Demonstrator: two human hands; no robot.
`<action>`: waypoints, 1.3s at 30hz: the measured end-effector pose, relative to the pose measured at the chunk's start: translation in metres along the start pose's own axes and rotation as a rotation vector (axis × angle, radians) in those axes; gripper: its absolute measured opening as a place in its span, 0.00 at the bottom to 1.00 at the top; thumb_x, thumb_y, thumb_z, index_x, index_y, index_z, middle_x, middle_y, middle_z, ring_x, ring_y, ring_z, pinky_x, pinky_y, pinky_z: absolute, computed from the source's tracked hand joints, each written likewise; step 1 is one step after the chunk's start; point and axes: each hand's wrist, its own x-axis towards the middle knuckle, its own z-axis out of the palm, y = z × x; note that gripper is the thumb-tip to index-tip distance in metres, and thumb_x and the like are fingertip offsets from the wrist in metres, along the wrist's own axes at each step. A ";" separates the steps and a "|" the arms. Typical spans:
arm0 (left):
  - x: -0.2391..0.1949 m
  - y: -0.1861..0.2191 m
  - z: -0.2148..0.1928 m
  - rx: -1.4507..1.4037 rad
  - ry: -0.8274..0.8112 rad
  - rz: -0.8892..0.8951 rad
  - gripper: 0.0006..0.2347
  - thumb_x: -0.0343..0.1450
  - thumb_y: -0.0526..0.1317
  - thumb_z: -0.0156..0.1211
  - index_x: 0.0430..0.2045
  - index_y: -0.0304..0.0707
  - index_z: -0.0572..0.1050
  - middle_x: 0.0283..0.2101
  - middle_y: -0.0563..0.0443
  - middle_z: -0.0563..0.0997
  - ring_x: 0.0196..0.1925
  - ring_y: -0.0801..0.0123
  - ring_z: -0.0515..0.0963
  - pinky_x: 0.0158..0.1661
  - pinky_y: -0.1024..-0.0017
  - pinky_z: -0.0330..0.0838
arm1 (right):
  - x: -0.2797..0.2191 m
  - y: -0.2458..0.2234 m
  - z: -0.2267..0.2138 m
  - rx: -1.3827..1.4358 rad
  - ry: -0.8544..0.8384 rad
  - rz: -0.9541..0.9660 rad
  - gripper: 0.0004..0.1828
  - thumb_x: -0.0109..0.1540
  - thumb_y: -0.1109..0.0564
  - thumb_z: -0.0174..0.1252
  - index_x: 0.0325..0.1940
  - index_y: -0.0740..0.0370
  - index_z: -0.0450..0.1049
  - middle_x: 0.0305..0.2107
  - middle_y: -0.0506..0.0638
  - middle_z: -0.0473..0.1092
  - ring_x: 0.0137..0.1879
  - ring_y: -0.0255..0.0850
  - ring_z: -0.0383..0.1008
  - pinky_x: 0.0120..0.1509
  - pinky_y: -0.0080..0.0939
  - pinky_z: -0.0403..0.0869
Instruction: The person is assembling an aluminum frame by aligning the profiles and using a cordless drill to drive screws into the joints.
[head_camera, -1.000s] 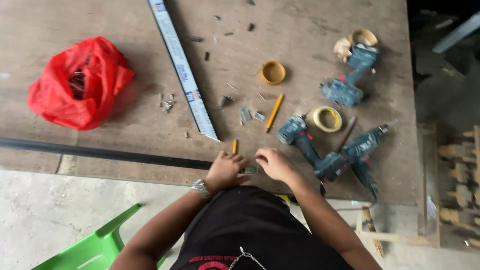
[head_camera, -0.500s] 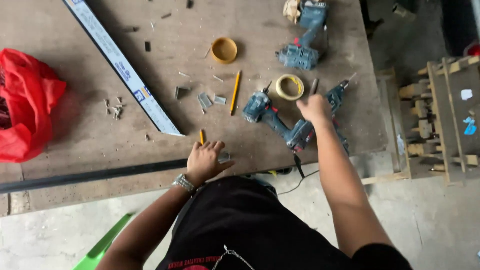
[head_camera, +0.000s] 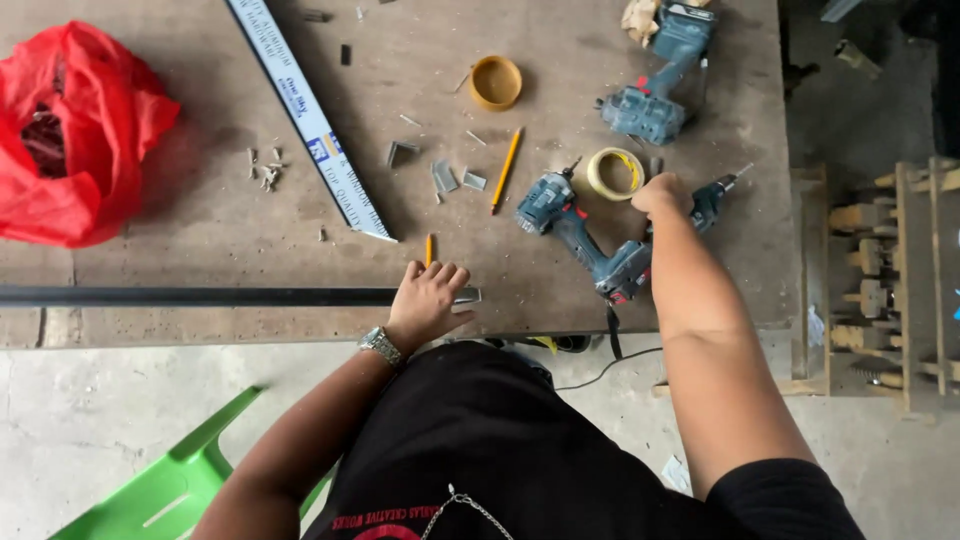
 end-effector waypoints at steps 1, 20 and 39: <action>-0.004 -0.001 0.000 0.023 -0.005 0.001 0.28 0.55 0.67 0.67 0.37 0.51 0.69 0.35 0.58 0.71 0.38 0.63 0.75 0.43 0.60 0.64 | -0.014 -0.009 -0.008 0.003 -0.035 0.025 0.21 0.59 0.60 0.61 0.54 0.74 0.76 0.36 0.61 0.78 0.38 0.52 0.82 0.48 0.54 0.79; 0.000 0.012 -0.008 0.014 -0.038 -0.262 0.36 0.55 0.74 0.60 0.39 0.42 0.68 0.29 0.54 0.74 0.35 0.63 0.79 0.37 0.62 0.66 | -0.225 -0.038 0.008 0.457 -0.371 -0.766 0.13 0.68 0.64 0.50 0.53 0.68 0.77 0.40 0.68 0.76 0.50 0.62 0.77 0.58 0.61 0.73; -0.037 -0.010 -0.004 -0.089 -0.187 -0.092 0.24 0.62 0.60 0.64 0.46 0.52 0.70 0.37 0.58 0.72 0.42 0.64 0.75 0.47 0.61 0.63 | -0.193 -0.044 0.130 -0.173 0.042 -1.446 0.18 0.67 0.64 0.45 0.46 0.42 0.76 0.30 0.42 0.68 0.42 0.41 0.70 0.58 0.51 0.68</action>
